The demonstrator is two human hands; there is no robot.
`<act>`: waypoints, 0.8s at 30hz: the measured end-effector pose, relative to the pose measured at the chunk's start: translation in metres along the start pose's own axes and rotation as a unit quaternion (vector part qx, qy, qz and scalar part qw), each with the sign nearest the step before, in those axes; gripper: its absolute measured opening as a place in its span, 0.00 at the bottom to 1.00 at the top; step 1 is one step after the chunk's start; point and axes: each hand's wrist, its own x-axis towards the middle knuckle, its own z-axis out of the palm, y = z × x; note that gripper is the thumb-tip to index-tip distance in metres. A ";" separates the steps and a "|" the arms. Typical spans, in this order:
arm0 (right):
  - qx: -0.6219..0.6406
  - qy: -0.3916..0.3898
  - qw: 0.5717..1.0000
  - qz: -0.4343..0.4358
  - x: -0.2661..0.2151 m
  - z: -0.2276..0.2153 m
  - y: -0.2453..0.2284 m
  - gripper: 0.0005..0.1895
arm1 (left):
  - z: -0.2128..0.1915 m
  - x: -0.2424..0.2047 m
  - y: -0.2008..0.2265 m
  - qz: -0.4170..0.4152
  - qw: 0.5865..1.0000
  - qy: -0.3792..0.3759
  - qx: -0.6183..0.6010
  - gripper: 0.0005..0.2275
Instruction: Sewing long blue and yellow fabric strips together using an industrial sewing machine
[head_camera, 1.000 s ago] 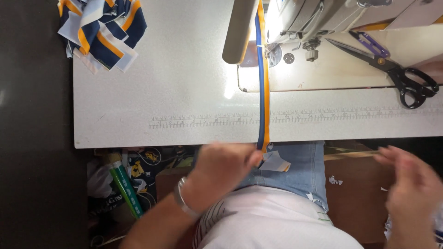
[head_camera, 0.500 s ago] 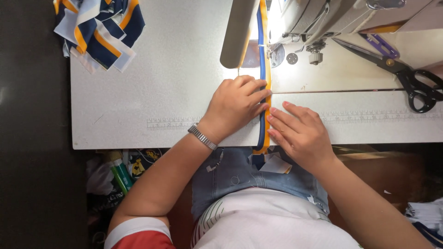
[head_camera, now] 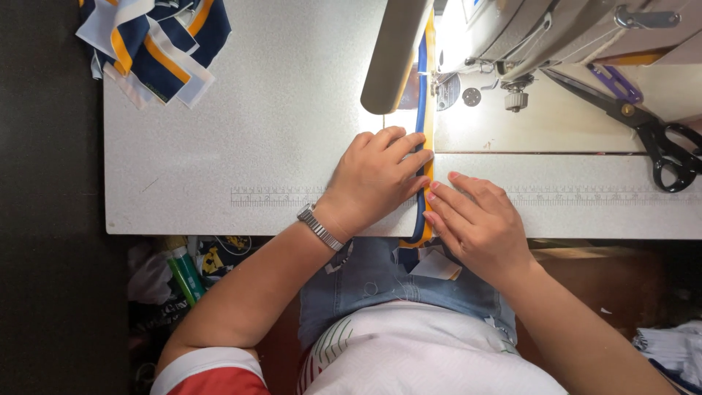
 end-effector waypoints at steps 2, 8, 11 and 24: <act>0.003 0.000 1.000 0.003 0.003 -0.002 0.000 0.10 | 0.004 0.000 0.000 -0.001 1.000 0.002 0.000 0.15; -0.009 0.001 1.000 0.004 0.005 -0.001 0.006 0.08 | 0.009 0.004 -0.001 0.000 1.000 0.002 0.017 0.16; -0.014 0.004 1.000 0.003 0.010 0.000 0.010 0.08 | 0.014 0.008 -0.006 0.006 1.000 0.016 0.026 0.16; -0.023 0.053 0.998 -0.017 0.030 0.015 0.034 0.07 | 0.040 0.026 -0.035 0.014 0.995 0.068 0.073 0.15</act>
